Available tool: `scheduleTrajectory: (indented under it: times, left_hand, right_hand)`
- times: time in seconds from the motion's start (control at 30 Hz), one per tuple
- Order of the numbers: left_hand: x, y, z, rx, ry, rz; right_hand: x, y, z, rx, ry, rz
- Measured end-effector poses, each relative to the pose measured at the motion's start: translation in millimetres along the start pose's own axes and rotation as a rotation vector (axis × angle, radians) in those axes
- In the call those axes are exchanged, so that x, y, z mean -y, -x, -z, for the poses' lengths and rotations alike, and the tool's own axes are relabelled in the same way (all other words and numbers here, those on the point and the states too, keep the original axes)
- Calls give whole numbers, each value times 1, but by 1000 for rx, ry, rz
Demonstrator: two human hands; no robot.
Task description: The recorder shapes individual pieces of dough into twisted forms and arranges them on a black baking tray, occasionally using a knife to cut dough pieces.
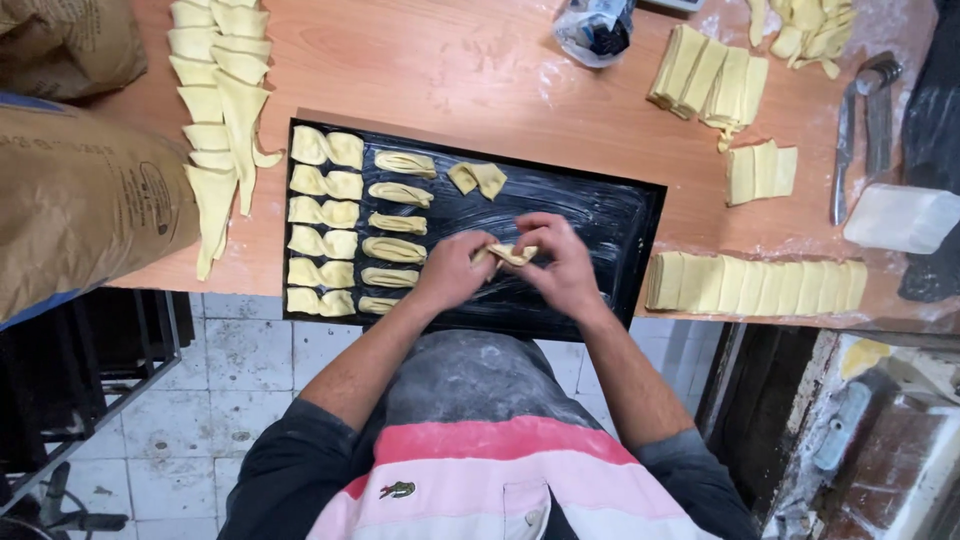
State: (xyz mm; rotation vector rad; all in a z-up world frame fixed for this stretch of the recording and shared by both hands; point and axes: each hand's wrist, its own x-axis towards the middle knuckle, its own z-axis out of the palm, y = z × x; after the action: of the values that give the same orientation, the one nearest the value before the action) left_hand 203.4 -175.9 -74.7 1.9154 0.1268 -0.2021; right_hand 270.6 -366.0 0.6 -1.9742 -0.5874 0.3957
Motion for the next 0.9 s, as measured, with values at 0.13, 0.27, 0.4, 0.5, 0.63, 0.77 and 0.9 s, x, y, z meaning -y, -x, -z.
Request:
scheduleTrajectory:
  times: [0.13, 0.27, 0.4, 0.5, 0.63, 0.77, 0.9]
  left_hand:
    - [7, -19, 15, -11, -21, 35]
    - [36, -35, 16, 50, -111, 172]
    - [50, -64, 19, 28, -165, 278]
    - [64, -70, 14, -67, -223, 145]
    - [63, -70, 15, -102, -240, 113]
    - [64, -70, 13, -120, -277, 146]
    - [58, -70, 16, -117, -322, 160]
  right_hand:
    - [-64, 9, -35, 211, -735, -450]
    - [-120, 12, -75, -9, -580, -723]
    - [-138, -12, -90, -238, -399, -615]
    - [-129, -26, -93, -291, -330, -606]
    - [-112, -36, -100, -339, -352, -606]
    - [-98, -41, -103, -366, -14, -476]
    - [-96, -39, -103, -351, 169, -343]
